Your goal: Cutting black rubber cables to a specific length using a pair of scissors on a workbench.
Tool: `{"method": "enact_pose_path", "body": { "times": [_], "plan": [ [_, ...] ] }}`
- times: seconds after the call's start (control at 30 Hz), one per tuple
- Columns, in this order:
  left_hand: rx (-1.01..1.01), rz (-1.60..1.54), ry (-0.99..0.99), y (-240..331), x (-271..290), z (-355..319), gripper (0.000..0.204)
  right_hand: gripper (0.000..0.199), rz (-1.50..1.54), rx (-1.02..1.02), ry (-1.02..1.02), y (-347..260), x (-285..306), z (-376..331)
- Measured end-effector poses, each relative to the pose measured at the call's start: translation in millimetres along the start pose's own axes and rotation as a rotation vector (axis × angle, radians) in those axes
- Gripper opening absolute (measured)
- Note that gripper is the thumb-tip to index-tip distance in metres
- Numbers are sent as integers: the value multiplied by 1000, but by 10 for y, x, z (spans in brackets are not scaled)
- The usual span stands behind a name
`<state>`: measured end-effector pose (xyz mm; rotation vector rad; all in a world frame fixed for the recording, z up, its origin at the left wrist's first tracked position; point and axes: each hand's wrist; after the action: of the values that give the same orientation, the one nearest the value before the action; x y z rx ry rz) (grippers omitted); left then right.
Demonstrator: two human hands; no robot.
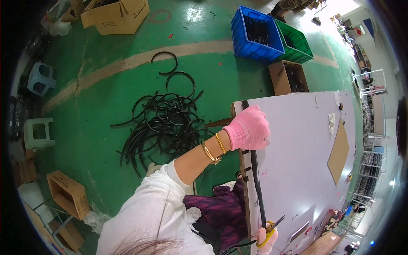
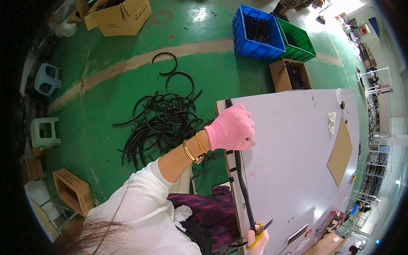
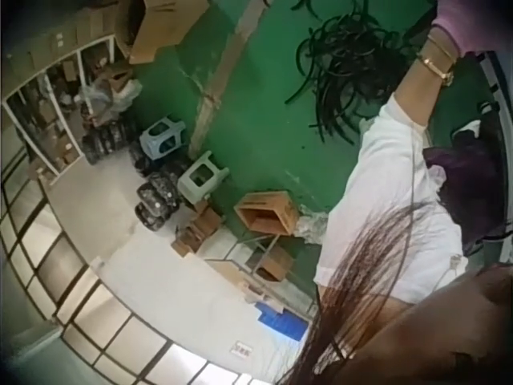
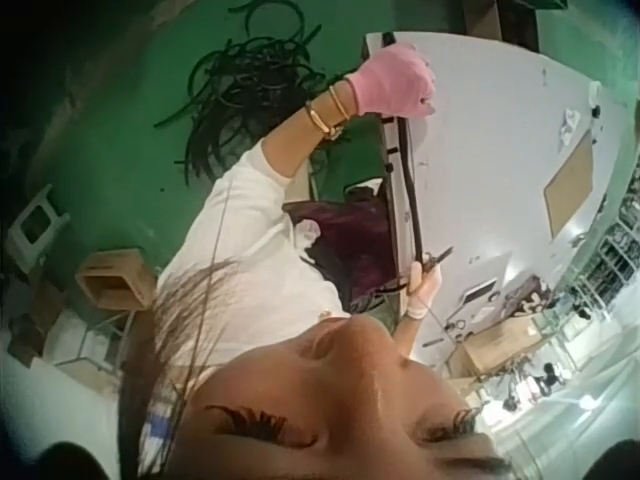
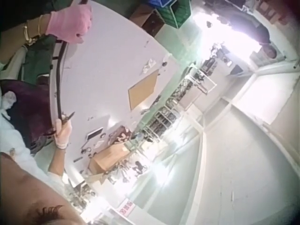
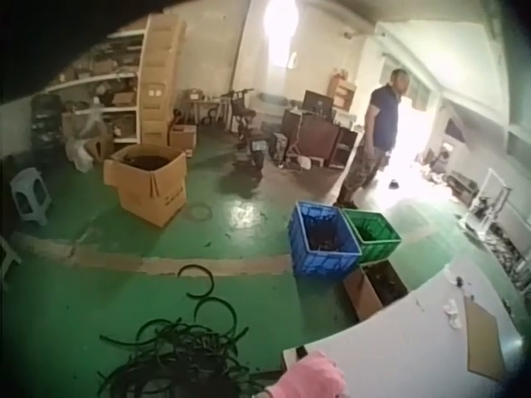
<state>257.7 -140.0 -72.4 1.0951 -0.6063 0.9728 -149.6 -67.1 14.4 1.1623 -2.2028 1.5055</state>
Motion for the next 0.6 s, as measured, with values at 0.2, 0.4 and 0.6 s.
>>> {"method": "enact_pose_path", "body": {
  "times": [0.2,0.4,0.6],
  "plan": [
    [17,22,65,6,-18,0,36,26,-121,83,11,186,65,28],
    [33,25,107,-14,-53,-5,32,22,-79,2,59,176,16,33],
    [42,11,124,2,-74,-49,28,16,175,-50,83,122,-24,5]
  ]
}}
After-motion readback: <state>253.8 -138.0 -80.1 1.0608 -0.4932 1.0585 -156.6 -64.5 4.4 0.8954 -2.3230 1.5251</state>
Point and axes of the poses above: each hand's wrist, its own z-axis towards the middle knuckle, its own x-axis out of the back of the hand, y = z × x, and after that the axes turned 3 degrees about y, right-handed
